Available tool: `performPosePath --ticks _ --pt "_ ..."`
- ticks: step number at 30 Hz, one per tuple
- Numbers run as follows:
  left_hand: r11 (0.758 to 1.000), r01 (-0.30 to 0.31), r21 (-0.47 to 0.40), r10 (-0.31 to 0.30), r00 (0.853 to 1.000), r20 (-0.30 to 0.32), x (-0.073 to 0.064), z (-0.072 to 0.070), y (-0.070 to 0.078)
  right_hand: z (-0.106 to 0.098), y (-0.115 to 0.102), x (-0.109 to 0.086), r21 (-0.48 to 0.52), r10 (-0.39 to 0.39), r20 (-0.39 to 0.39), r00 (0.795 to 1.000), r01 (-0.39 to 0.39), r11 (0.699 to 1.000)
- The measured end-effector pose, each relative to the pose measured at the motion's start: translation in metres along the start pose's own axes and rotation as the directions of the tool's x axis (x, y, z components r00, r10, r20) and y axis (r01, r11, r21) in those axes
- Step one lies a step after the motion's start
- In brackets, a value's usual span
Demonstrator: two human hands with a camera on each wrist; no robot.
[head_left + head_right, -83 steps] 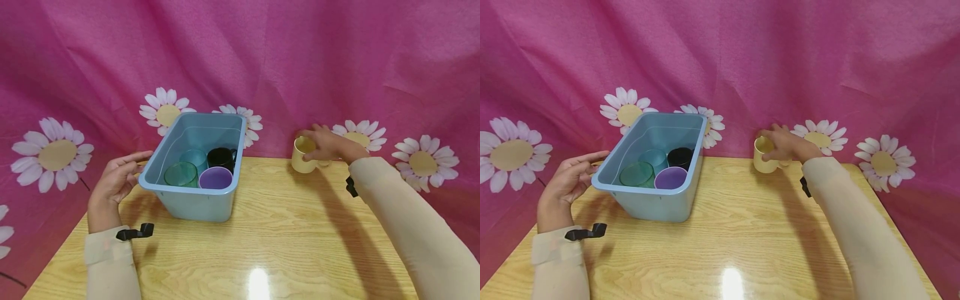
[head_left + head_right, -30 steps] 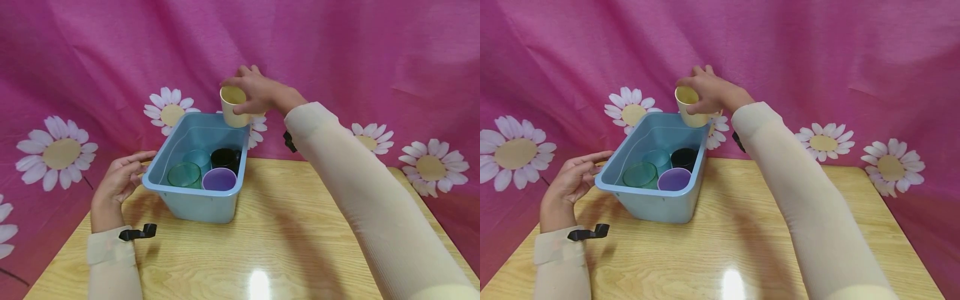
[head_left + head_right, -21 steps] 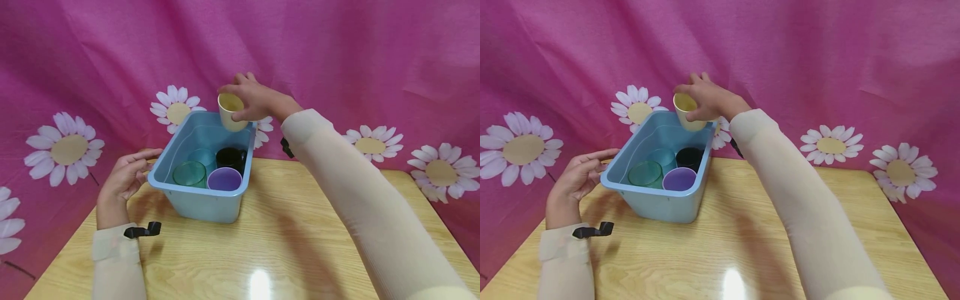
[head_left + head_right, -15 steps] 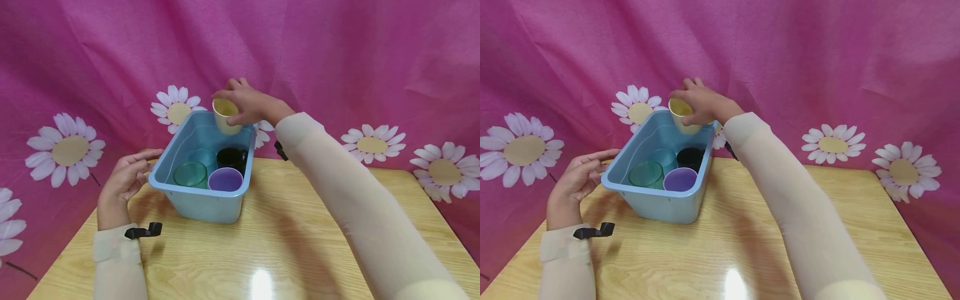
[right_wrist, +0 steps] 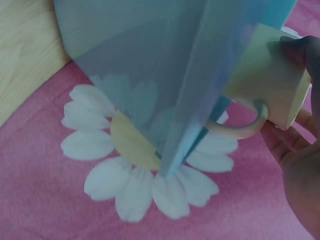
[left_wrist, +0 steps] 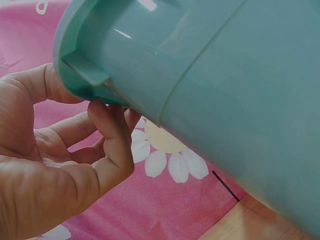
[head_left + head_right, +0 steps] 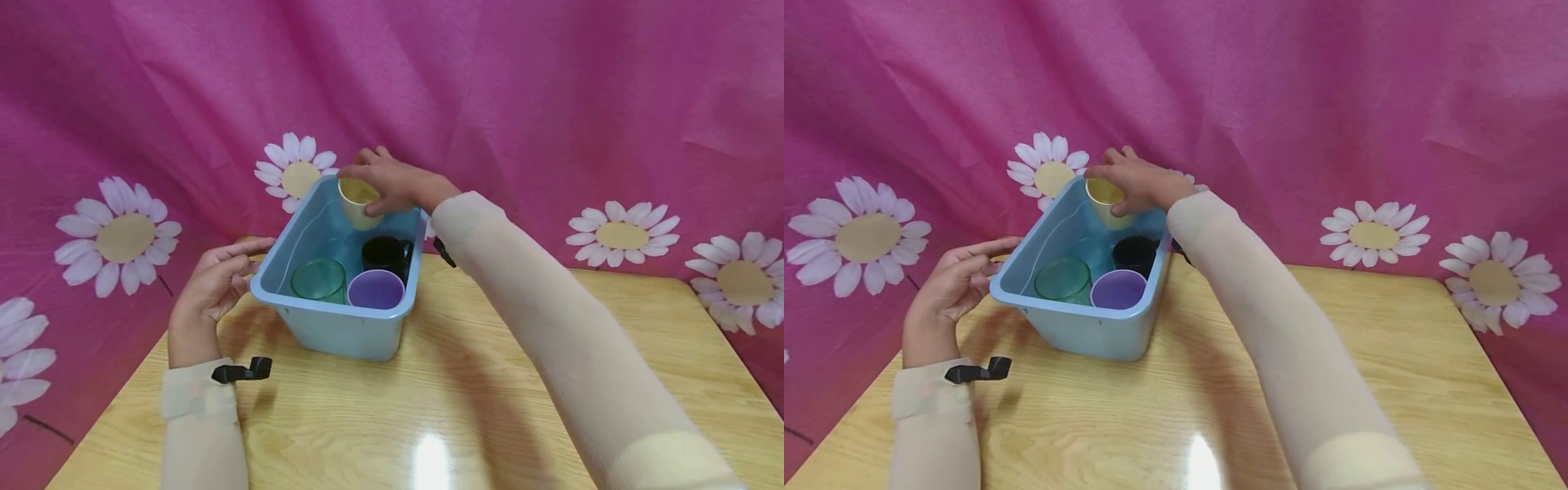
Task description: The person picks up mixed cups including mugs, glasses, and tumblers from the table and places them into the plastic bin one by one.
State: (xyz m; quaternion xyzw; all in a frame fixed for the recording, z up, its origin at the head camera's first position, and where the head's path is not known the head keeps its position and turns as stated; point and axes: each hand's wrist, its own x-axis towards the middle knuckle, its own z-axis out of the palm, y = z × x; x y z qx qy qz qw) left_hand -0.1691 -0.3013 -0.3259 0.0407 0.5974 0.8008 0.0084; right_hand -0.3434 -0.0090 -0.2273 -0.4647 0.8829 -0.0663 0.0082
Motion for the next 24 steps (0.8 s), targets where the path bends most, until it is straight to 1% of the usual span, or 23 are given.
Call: performPosePath --ticks 8,15,20,24 --pt "1.000 -0.004 0.008 0.004 1.000 0.007 0.000 0.003 -0.001 0.015 0.001 0.007 -0.016 -0.018 0.035 0.999 0.019 1.000" --pt "1.000 -0.014 0.004 0.013 1.000 0.007 0.001 0.004 0.000 0.029 0.012 0.011 0.007 -0.060 0.064 0.996 0.060 0.998" --pt "1.000 0.000 0.002 0.000 1.000 0.008 0.004 0.008 -0.006 0.042 0.022 0.006 0.014 -0.052 0.070 0.996 0.051 0.999" --pt "1.000 0.005 0.010 -0.006 1.000 0.007 0.005 0.010 -0.006 0.047 0.026 0.003 0.021 -0.053 0.078 0.996 0.052 0.998"
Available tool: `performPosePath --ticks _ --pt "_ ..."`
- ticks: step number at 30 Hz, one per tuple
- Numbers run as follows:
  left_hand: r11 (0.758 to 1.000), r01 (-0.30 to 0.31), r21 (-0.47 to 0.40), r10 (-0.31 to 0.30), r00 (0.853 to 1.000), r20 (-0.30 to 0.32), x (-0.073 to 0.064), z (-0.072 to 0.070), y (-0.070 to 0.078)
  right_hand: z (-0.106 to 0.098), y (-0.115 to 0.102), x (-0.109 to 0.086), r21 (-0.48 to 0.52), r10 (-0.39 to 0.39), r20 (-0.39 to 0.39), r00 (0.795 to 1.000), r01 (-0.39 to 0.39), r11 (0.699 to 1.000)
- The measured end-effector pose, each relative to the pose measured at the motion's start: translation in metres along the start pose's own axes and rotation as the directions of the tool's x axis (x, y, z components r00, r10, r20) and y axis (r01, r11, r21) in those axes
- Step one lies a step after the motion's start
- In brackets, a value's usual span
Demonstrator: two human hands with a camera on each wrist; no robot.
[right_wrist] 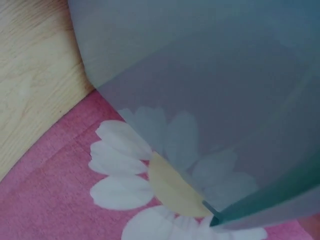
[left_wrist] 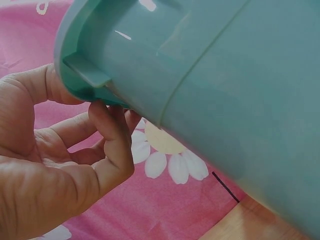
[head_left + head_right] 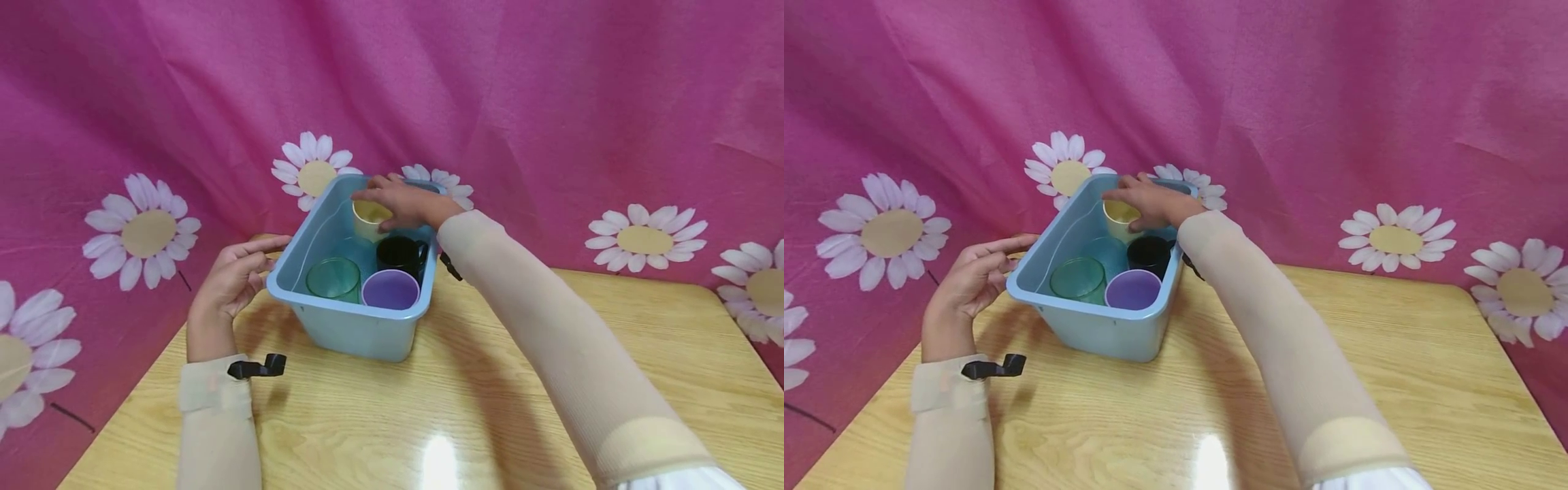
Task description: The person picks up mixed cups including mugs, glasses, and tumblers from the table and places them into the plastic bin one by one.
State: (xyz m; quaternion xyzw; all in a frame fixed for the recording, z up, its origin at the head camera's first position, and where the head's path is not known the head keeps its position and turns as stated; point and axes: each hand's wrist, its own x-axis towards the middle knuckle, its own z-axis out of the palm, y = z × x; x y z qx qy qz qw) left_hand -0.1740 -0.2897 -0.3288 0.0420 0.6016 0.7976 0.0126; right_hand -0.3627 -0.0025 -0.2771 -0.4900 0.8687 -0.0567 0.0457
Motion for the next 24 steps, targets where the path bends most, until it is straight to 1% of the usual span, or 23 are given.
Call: performPosePath --ticks 9,17,24 --pt "1.000 0.015 -0.001 -0.015 1.000 0.005 -0.002 0.000 0.002 0.013 0.002 0.000 0.049 0.029 0.039 0.999 -0.031 0.998" --pt "1.000 -0.001 -0.024 0.002 1.000 0.020 -0.004 -0.001 0.004 0.014 -0.003 0.003 0.027 0.016 0.078 0.997 -0.018 0.999" --pt "0.999 0.002 -0.033 -0.001 0.999 0.035 -0.004 0.000 0.003 0.015 -0.001 0.001 0.017 0.034 0.125 0.992 -0.036 0.999"
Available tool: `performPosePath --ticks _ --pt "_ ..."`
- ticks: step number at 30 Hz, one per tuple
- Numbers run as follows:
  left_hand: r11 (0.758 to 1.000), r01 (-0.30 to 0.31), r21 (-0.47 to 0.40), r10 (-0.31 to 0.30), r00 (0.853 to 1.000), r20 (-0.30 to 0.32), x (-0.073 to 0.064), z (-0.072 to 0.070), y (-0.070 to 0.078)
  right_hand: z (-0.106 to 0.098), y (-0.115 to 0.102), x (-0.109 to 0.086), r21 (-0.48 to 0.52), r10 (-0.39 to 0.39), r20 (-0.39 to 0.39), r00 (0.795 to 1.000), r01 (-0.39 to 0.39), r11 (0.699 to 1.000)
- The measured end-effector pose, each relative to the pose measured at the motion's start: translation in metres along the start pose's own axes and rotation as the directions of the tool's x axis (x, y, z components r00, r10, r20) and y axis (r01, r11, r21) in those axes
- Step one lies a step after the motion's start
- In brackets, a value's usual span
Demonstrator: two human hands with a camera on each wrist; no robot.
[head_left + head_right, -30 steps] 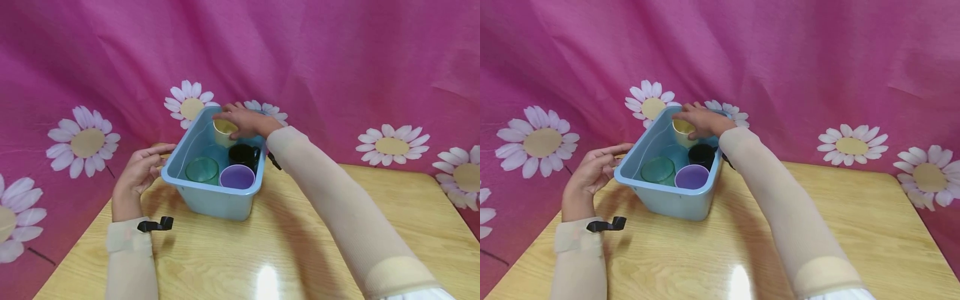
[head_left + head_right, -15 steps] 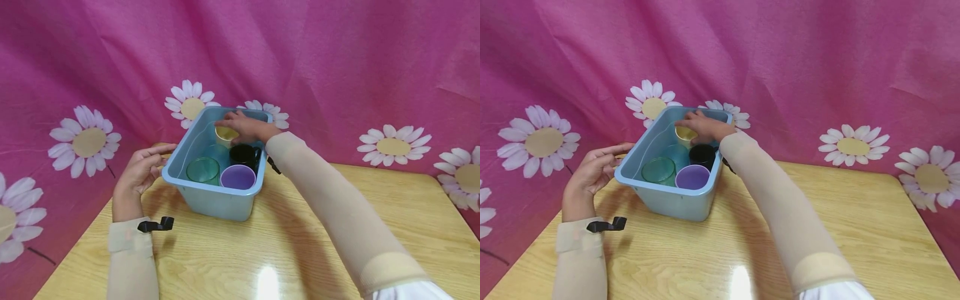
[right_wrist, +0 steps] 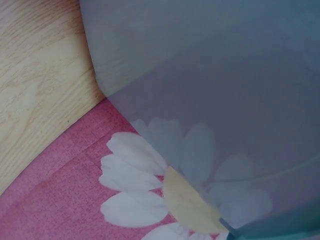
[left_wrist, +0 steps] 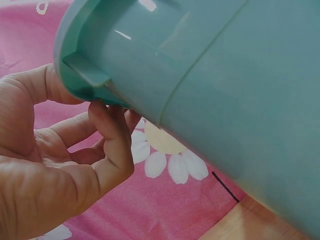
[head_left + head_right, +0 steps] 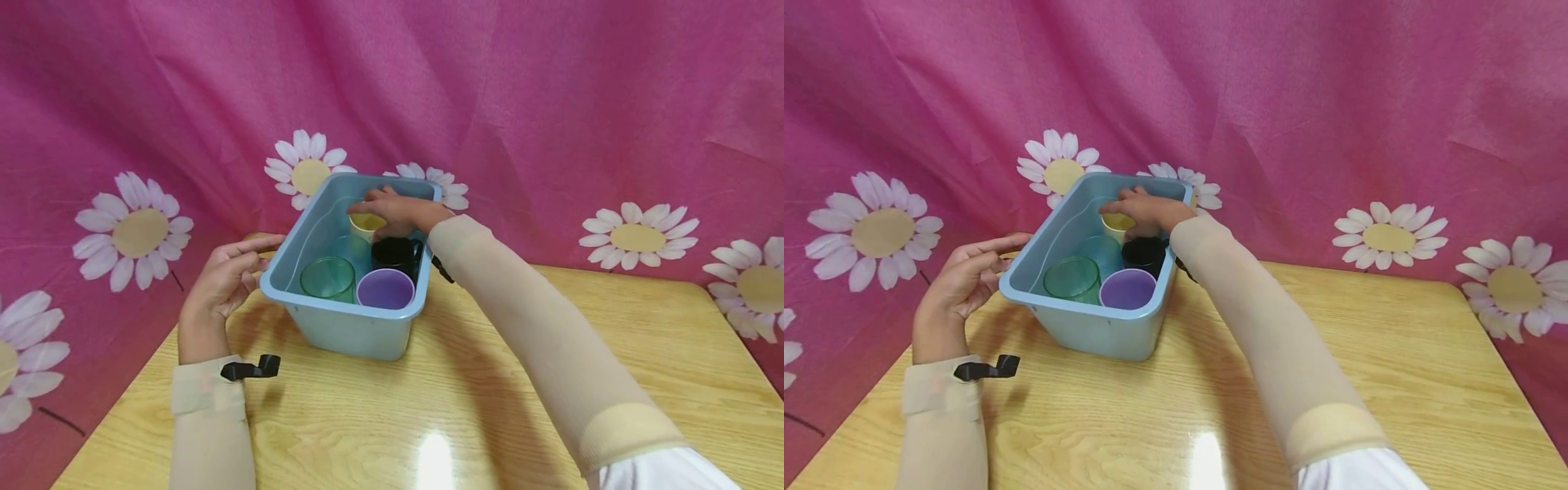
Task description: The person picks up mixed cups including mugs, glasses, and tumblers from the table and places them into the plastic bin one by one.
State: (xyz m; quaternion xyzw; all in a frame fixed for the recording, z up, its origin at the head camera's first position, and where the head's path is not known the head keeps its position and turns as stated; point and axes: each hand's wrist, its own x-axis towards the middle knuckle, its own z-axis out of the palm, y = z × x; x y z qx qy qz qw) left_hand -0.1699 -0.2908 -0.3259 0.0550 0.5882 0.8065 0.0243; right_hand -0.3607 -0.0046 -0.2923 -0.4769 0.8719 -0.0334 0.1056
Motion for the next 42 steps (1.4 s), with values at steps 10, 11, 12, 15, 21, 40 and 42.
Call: performPosePath --ticks 10,11,12,15,21,40,42 --pt "0.999 0.023 0.029 -0.023 1.000 -0.015 0.004 0.003 0.002 0.001 0.005 0.000 0.012 0.074 0.051 0.996 -0.074 0.997" --pt "0.999 0.026 0.031 -0.025 1.000 -0.017 0.004 0.003 0.002 0.001 0.005 0.000 0.013 0.084 0.055 0.995 -0.085 0.996" --pt "0.999 0.029 0.031 -0.028 0.999 -0.018 0.004 0.003 0.002 0.001 0.005 0.000 0.012 0.093 0.058 0.994 -0.094 0.996" --pt "0.999 0.034 0.027 -0.033 0.999 -0.024 0.004 0.003 0.002 0.001 0.005 0.000 0.000 0.111 0.066 0.992 -0.111 0.994" --pt "0.999 0.017 0.035 -0.016 0.999 -0.028 0.001 0.000 0.002 0.002 0.001 0.004 0.020 0.133 0.089 0.987 -0.135 0.991" --pt "0.999 0.010 0.032 -0.009 1.000 -0.021 0.000 -0.003 -0.001 0.005 0.001 0.010 -0.054 0.102 0.078 0.992 -0.098 0.994" --pt "0.999 0.013 0.030 -0.012 1.000 -0.024 0.001 -0.002 -0.002 0.006 0.003 0.008 -0.071 0.084 0.040 0.996 -0.081 0.994"
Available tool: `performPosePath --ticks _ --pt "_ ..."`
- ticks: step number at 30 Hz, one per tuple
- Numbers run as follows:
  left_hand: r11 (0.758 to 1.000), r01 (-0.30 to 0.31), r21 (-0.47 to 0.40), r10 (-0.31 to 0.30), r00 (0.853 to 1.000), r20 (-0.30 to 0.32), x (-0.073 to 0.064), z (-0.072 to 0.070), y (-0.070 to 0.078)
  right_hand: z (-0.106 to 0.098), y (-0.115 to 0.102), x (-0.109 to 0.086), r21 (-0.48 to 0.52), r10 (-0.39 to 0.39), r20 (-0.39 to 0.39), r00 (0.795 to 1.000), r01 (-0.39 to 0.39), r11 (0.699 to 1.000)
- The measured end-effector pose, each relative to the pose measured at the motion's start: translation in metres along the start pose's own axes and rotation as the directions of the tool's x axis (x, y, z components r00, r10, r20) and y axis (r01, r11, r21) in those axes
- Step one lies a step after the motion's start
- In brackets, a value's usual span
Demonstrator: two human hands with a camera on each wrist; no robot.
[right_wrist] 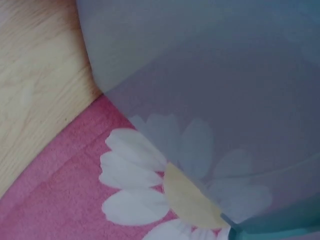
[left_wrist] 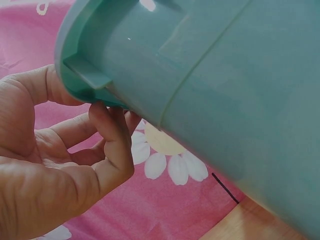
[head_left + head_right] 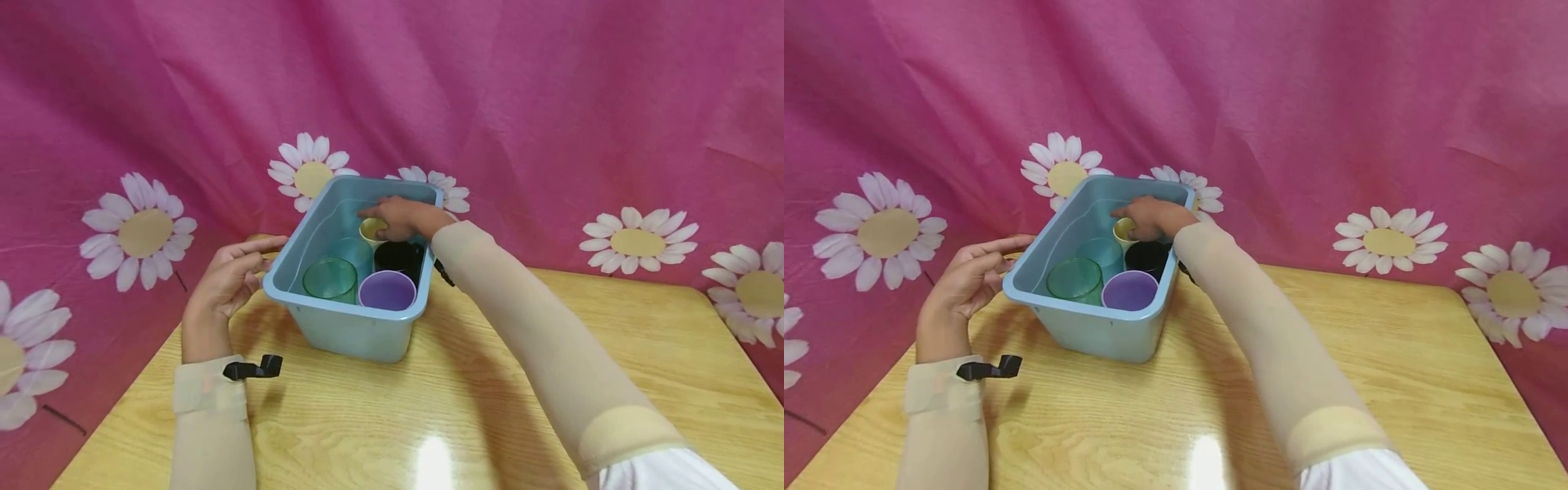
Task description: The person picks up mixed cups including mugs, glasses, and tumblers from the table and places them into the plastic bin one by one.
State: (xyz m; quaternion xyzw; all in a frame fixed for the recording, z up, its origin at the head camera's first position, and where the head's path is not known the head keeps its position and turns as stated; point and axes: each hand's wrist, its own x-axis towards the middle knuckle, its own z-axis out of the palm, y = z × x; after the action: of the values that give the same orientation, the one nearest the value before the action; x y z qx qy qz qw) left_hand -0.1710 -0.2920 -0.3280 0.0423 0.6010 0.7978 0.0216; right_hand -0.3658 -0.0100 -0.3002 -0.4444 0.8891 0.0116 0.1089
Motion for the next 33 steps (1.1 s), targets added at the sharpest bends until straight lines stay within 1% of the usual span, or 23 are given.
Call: performPosePath --ticks 4,8,12,15,19,25,29,33 --pt "1.000 0.015 0.003 -0.015 1.000 0.004 0.003 0.006 -0.003 0.001 0.002 -0.013 -0.017 -0.020 -0.080 0.997 0.019 1.000" --pt "1.000 0.017 0.020 -0.018 1.000 0.015 0.005 0.011 -0.005 -0.004 0.001 -0.030 0.008 -0.021 -0.135 0.991 0.023 1.000" --pt "1.000 0.001 0.028 -0.001 1.000 0.027 0.004 0.012 -0.003 -0.011 0.000 -0.046 0.043 -0.016 -0.196 0.980 0.025 0.999" --pt "1.000 0.000 0.021 -0.001 0.999 0.035 0.002 0.011 -0.002 -0.018 -0.003 -0.058 0.061 -0.015 -0.234 0.972 0.030 0.998" --pt "1.000 -0.003 0.014 0.003 0.999 0.043 -0.001 0.009 -0.001 -0.029 -0.008 -0.076 0.063 -0.003 -0.266 0.964 0.021 0.998" --pt "1.000 -0.018 0.013 0.017 0.998 0.052 -0.006 0.006 0.000 -0.042 -0.016 -0.109 0.036 0.059 -0.286 0.956 -0.051 0.998" --pt "1.000 -0.022 0.009 0.022 0.999 0.041 -0.009 0.004 0.001 -0.043 -0.018 -0.129 0.016 0.056 -0.316 0.947 -0.054 0.998" --pt "1.000 -0.009 0.006 0.009 0.999 0.036 -0.010 0.003 0.001 -0.036 -0.017 -0.153 -0.009 0.051 -0.350 0.935 -0.058 0.998"
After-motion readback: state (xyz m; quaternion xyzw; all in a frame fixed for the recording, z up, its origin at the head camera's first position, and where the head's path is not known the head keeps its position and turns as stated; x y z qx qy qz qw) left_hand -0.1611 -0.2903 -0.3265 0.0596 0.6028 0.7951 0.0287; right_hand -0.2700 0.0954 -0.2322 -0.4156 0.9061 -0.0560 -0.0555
